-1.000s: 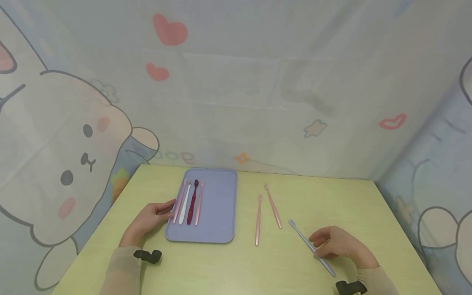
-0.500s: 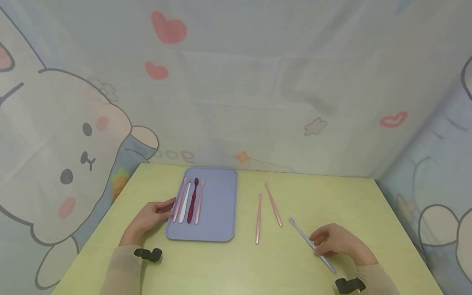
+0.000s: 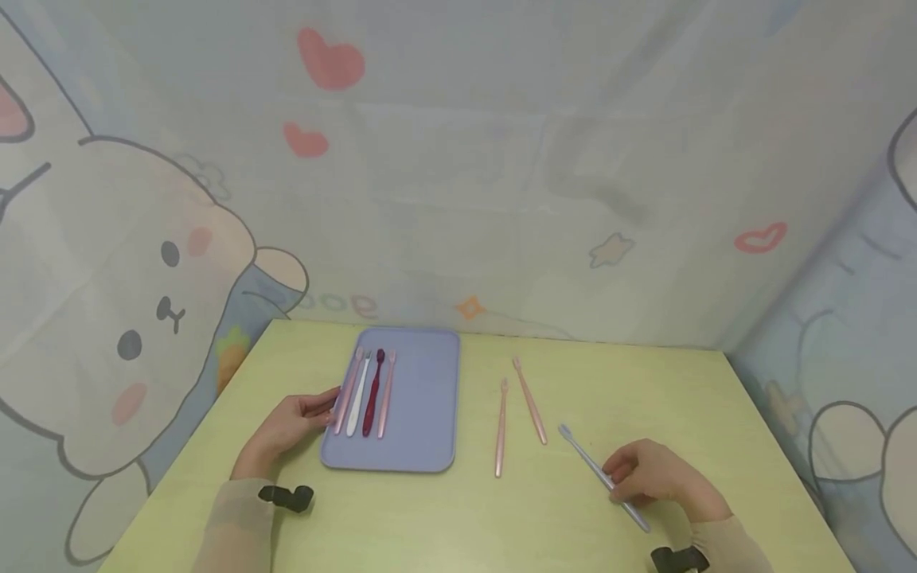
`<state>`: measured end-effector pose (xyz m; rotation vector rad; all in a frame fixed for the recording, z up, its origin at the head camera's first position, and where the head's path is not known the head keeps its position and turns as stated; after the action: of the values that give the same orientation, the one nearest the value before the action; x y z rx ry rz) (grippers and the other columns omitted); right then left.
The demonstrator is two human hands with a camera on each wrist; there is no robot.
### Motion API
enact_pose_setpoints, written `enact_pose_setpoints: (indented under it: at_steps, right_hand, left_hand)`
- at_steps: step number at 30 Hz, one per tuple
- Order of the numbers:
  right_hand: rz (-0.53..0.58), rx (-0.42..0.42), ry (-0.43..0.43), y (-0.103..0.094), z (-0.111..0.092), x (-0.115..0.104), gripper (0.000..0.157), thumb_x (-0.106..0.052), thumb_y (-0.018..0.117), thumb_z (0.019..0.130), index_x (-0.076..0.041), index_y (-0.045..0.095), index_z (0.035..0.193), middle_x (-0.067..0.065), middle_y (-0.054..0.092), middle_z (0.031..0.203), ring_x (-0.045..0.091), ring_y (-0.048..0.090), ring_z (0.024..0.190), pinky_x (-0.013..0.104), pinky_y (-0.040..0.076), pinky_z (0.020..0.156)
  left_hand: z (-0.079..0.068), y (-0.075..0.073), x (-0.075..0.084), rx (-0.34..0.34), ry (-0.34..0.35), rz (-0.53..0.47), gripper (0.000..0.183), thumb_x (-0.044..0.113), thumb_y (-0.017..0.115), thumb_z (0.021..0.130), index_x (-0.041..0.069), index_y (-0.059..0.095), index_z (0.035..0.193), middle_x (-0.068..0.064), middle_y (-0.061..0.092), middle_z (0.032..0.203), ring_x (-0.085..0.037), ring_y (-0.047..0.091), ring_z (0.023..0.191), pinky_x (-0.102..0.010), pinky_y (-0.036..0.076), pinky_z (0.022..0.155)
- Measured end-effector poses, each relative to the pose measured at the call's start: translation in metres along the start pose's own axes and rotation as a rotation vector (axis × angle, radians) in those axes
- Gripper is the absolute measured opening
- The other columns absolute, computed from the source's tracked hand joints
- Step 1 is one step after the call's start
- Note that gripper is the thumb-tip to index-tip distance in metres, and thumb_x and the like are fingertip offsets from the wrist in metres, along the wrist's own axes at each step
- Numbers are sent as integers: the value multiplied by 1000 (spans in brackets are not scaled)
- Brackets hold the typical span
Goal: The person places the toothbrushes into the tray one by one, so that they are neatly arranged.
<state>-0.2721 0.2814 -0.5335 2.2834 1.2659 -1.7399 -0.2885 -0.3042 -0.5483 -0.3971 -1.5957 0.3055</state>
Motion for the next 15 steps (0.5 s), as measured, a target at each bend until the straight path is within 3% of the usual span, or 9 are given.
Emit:
enact_pose_setpoints:
  at_steps: [15]
  right_hand:
    - [-19, 10, -17, 4, 0, -3, 32, 2, 83, 85, 9, 70, 112, 8, 67, 89, 23, 68, 78, 36, 61, 65]
  left_hand:
    - [0, 0, 1, -3, 15, -2, 52, 4, 73, 101, -1, 59, 150, -20, 62, 146, -33, 61, 135, -50, 43, 116]
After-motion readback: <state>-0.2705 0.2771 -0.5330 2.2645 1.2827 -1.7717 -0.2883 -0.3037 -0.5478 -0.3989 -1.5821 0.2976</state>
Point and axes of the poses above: each hand's wrist, its own z-axis towards the middle knuckle, its own y-axis out of the palm, x = y × z, the point moved 8 cm from there along z, towards the middle knuckle
